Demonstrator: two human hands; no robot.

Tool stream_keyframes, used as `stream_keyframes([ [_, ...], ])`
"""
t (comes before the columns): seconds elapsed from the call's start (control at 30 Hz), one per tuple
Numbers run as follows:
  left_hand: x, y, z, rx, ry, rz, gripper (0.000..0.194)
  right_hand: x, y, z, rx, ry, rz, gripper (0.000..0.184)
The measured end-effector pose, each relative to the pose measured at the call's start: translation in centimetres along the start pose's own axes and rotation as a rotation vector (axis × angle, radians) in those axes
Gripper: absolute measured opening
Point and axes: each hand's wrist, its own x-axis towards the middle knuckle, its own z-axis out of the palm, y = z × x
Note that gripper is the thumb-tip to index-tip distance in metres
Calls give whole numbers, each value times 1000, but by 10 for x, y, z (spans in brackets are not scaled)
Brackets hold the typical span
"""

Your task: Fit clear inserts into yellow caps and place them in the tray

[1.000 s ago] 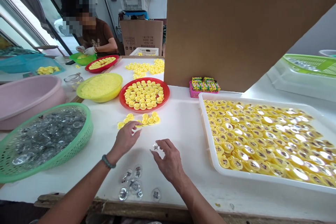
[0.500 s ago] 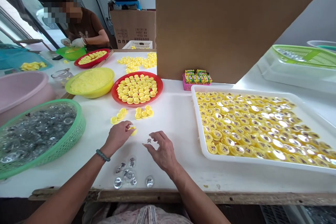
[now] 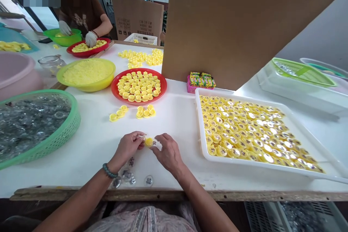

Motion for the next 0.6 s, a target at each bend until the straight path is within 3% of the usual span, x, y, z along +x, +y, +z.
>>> stream_keyframes([
  [0.27,4,-9,4,-128,-56,10,16,12,-12,9,-174,-39,-21,13],
  [0.6,3,-11,7,-154,-37,21,12,10,-16,17,-227,-45,51,8],
])
